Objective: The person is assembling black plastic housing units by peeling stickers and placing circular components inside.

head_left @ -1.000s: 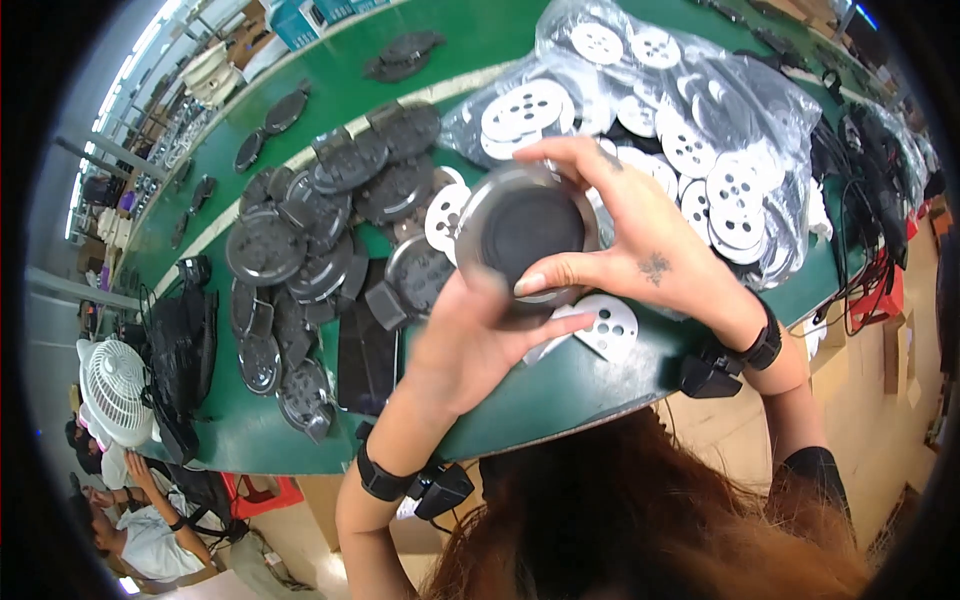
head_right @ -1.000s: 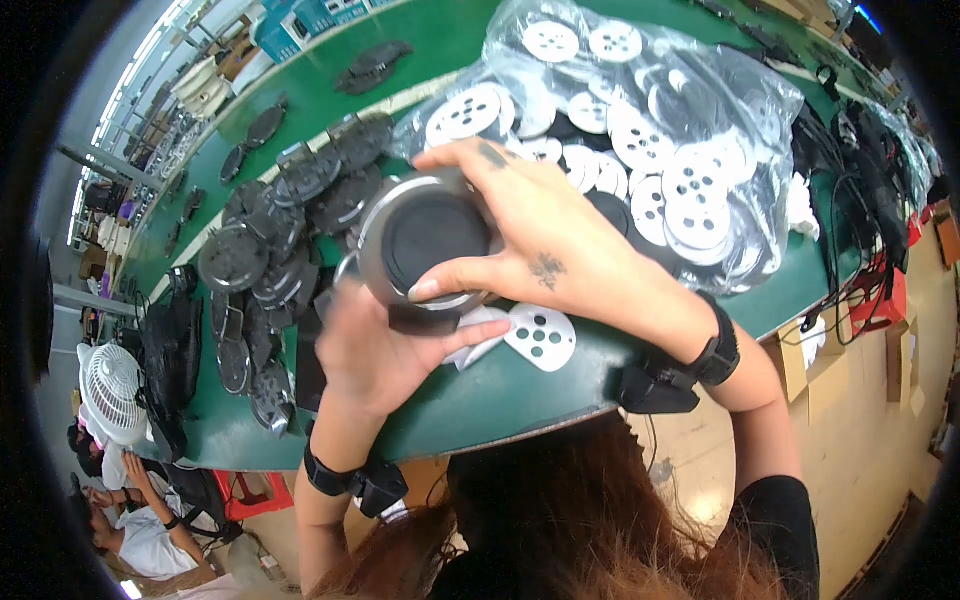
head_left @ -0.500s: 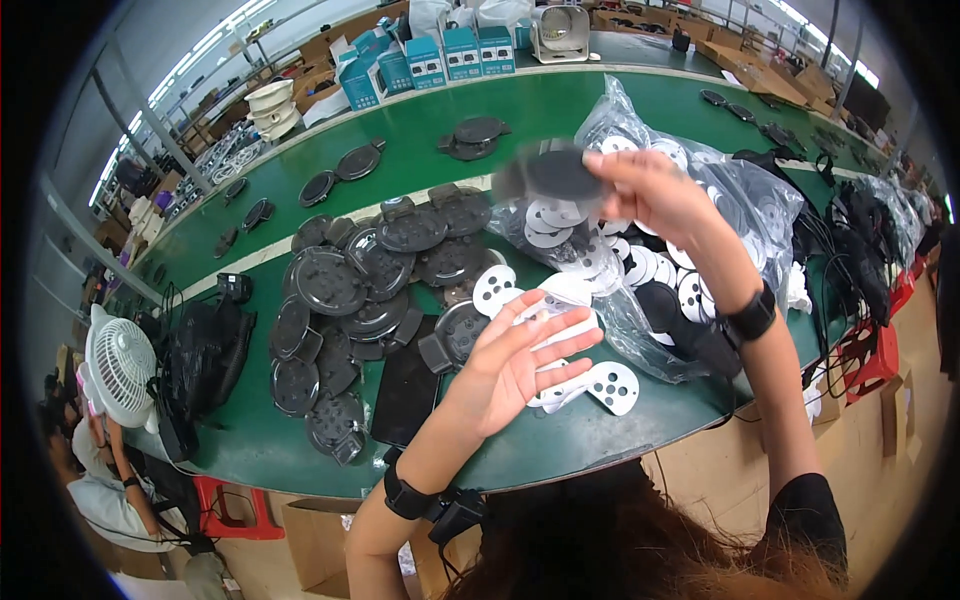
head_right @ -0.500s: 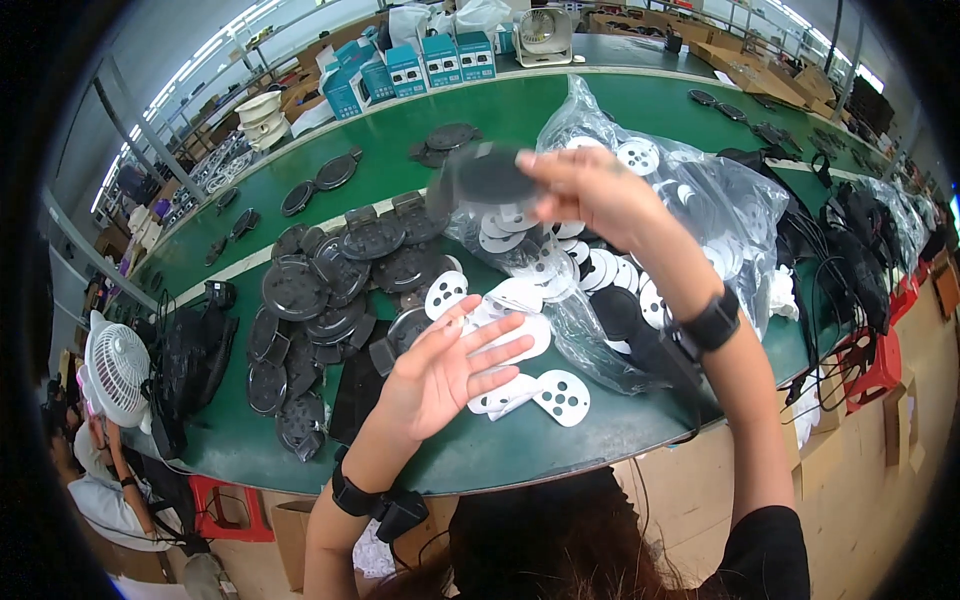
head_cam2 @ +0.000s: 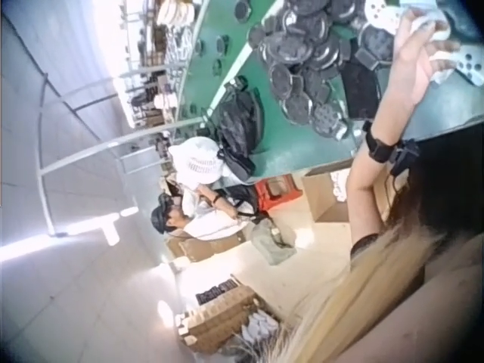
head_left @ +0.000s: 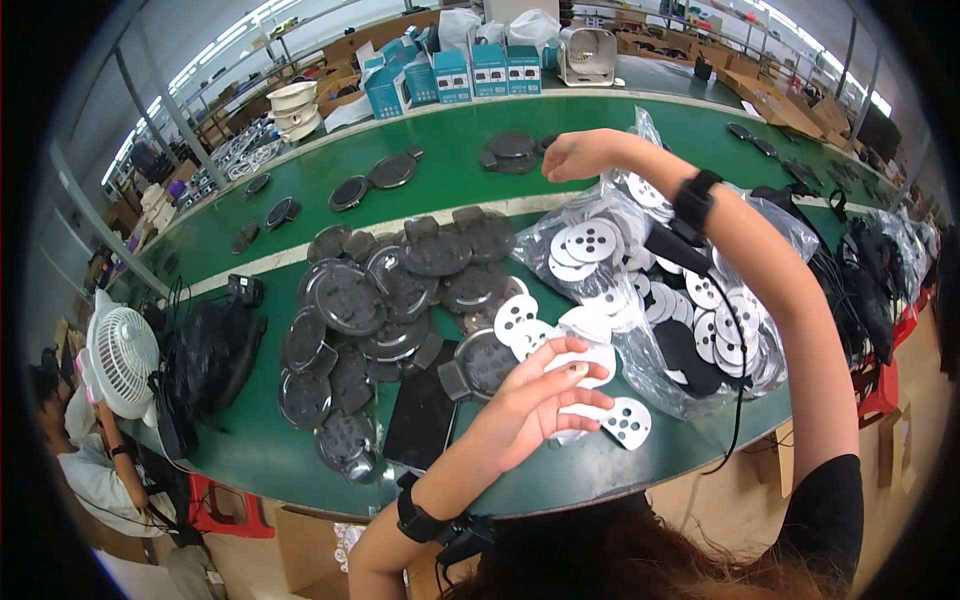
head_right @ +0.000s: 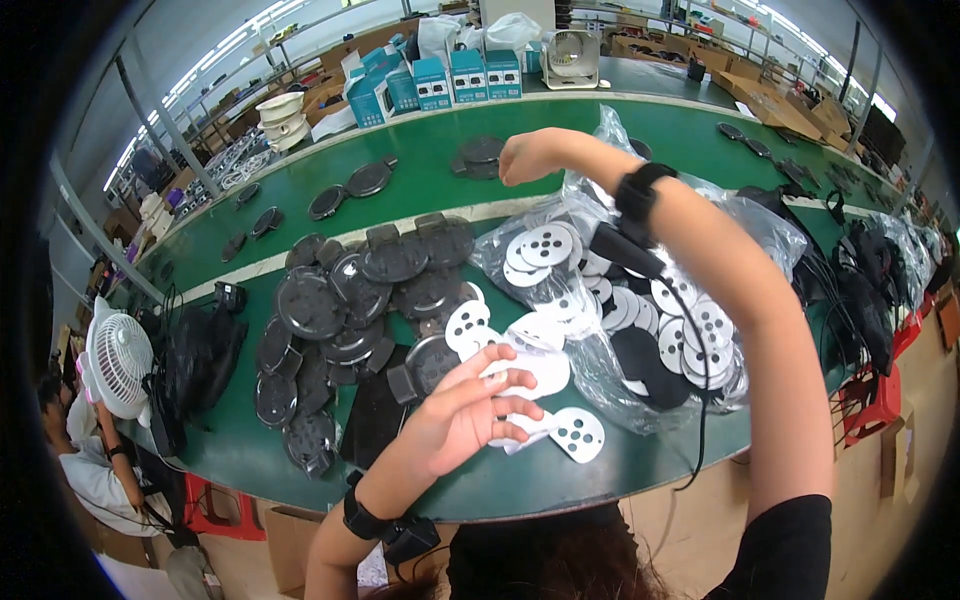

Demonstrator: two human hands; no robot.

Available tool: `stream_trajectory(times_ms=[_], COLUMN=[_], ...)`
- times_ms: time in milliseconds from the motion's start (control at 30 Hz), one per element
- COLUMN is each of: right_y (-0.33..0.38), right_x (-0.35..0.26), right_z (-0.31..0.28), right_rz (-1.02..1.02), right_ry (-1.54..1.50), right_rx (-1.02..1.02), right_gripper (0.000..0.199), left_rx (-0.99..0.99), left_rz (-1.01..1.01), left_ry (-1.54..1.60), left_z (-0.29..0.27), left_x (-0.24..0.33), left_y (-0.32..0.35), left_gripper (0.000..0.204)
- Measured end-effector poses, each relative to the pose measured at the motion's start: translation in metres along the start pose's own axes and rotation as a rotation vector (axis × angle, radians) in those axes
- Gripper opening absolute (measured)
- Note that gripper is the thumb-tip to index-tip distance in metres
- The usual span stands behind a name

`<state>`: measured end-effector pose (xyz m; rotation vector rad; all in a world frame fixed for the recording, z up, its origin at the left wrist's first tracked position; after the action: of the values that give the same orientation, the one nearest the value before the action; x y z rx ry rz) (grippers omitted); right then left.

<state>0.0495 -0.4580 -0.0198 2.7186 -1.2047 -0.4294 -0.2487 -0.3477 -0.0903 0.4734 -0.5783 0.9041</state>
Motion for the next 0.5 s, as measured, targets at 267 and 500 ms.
stream_trajectory(times_ms=[267,500], right_y=[-0.103,-0.128], right_x=[0.003,0.022], right_z=[0.030,0.029], right_rz=[0.131,0.164], right_ry=[0.425,0.337], right_rx=[0.063,-0.054], right_gripper=[0.044,0.052], left_rx=[0.043,0.090], left_rz=[0.008,-0.012], left_ry=[0.086,0.166], left_z=[-0.011,-0.013], left_x=[0.002,0.005], left_y=[0.004,0.004], left_gripper=[0.030,0.027])
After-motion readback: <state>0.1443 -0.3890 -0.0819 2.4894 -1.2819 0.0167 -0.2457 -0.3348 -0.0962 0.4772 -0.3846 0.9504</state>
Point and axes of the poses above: each hand's wrist, its own y-axis away from the middle knuckle, its own z-axis out of the palm, x = y × z, the point moved 2 cm from there along -y, towards the middle knuckle, and after that the axes turned 2 degrees about x, right-handed, at the moved point
